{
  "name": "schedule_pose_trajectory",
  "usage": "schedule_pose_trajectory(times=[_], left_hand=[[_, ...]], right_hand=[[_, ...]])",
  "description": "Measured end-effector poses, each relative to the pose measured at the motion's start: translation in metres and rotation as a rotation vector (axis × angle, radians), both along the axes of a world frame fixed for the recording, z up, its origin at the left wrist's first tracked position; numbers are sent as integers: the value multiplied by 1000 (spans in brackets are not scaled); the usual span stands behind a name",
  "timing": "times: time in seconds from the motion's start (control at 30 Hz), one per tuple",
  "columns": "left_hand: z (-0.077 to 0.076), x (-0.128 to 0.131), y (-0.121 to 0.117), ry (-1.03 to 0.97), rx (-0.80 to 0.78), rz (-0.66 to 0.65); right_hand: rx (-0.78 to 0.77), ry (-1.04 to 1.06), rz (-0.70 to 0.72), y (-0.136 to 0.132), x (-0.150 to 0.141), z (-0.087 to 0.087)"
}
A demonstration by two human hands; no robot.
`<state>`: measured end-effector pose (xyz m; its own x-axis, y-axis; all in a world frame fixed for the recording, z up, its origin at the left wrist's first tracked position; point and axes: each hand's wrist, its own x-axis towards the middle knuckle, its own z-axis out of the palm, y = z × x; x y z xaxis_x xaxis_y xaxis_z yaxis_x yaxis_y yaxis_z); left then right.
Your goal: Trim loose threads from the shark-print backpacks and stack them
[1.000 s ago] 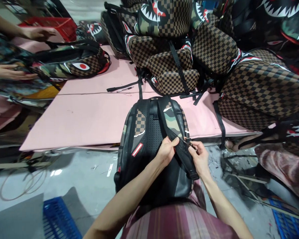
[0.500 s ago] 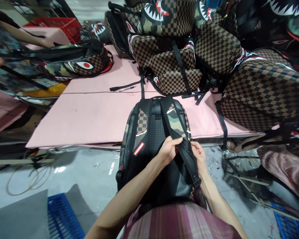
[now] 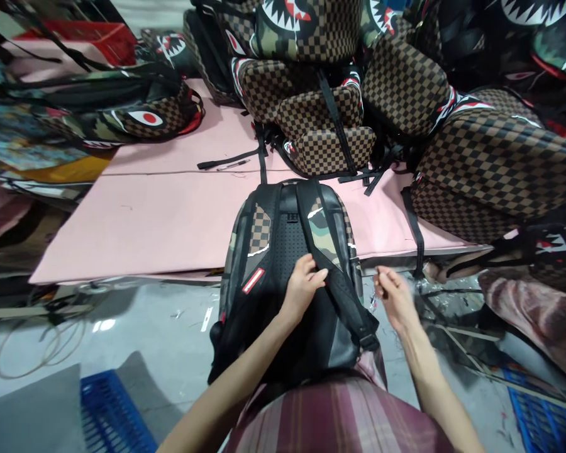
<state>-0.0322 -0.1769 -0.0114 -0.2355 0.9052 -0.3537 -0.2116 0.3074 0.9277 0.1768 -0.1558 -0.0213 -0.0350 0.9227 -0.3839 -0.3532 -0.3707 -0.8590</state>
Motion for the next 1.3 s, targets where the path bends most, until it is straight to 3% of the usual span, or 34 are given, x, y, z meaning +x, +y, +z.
schedule_pose_trajectory(times=[0.07, 0.17, 0.23, 0.3, 0.4, 0.5, 0.63, 0.77, 0.97, 1.3], left_hand=[[6, -3, -3, 482, 161, 70], [18, 3, 4, 1094, 390, -110], [22, 13, 13, 1307, 445, -286], [21, 20, 20, 1390, 449, -417], [12, 22, 23, 1353, 414, -520], [5, 16, 23, 1156, 343, -461], [7, 10, 30, 802, 146, -374], [11, 13, 38, 683, 24, -335], [10, 17, 38, 638, 1, -319], [11, 17, 37, 609, 14, -305]], right_hand=[[-51, -21, 20, -10, -12, -15], [-48, -54, 19, -17, -24, -24], [-22, -81, 17, -16, -26, -23], [18, -110, 1, -14, -23, -22], [83, -186, -7, -13, -17, -24], [218, -407, 69, -13, -12, -24], [571, -790, 172, -10, -11, -15], [787, -967, 262, -4, -15, -4], [848, -1004, 292, 2, -16, -5], [817, -997, 314, 2, -16, -4]])
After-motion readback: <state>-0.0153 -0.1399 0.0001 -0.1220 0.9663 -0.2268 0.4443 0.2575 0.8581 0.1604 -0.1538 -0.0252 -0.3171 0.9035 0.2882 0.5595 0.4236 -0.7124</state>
